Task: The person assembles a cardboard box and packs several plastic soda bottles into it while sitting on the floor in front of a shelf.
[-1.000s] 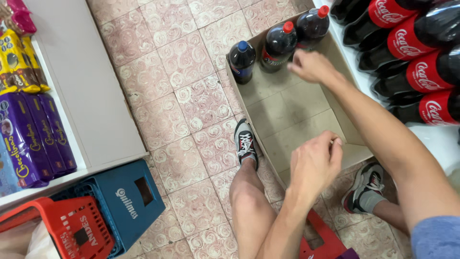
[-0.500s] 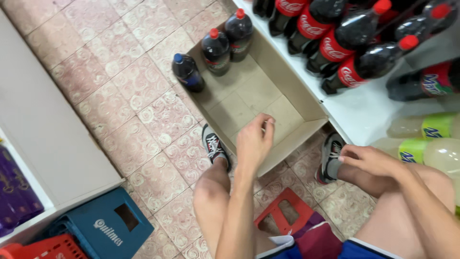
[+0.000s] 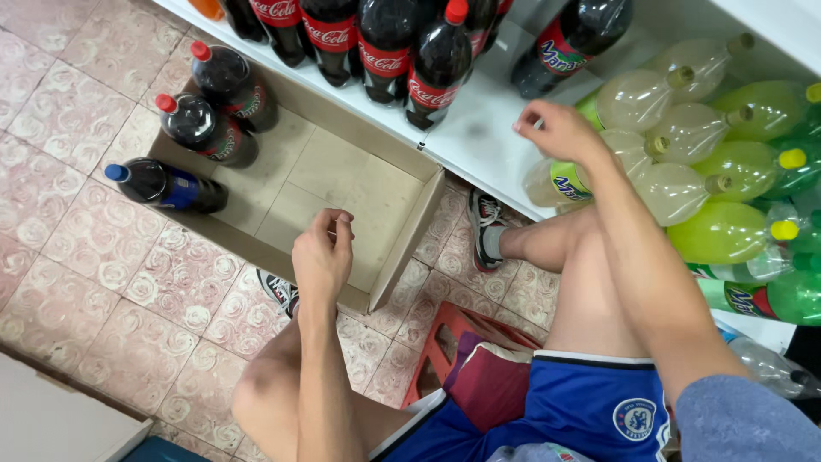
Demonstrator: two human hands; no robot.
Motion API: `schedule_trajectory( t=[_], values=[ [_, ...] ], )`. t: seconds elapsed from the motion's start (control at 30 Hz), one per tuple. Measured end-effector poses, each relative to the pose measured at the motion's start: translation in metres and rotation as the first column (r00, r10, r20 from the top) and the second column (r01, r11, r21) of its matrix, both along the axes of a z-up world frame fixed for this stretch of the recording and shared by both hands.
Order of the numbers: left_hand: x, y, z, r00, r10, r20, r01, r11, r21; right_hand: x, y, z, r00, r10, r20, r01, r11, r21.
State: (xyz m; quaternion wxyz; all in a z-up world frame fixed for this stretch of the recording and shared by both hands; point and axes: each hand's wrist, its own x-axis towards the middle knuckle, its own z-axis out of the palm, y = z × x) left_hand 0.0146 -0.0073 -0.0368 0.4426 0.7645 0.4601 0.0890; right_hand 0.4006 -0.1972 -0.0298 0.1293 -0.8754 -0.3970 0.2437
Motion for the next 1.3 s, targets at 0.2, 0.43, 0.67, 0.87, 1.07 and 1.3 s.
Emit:
schedule_trajectory(
  t=[0.2,0.43,0.67,0.87,1.07,1.3],
  values=[
    [0.012,-0.003,-0.002,0.995,-0.063,-0.074,0.063,0.998,0.001,0.091,0.003,0.008,0.884,-0.464,0.065,0.424,0.851,0.310],
    [0.011,0.006,-0.009,0.995,-0.033,-0.094,0.037,0.999,0.037,0.155,0.020,0.034,0.816,-0.399,0.418,0.285,0.907,0.310],
    [0.011,0.010,-0.013,0.995,-0.020,-0.096,0.025,0.998,0.050,0.169,0.022,0.019,0.695,-0.266,0.668,0.121,0.959,0.255],
    [0.017,0.009,-0.007,0.998,-0.028,-0.058,0.031,0.998,0.058,0.146,0.023,0.016,0.777,-0.149,0.612,0.080,0.987,0.139],
    [0.020,0.008,-0.013,0.998,-0.052,-0.036,0.055,0.995,0.079,0.108,0.024,0.001,0.798,-0.051,0.601,0.057,0.998,0.010],
    [0.019,0.006,-0.008,0.999,-0.036,-0.004,0.036,0.996,0.081,0.083,0.031,-0.007,0.837,0.022,0.547,-0.013,1.000,-0.021]
  ],
)
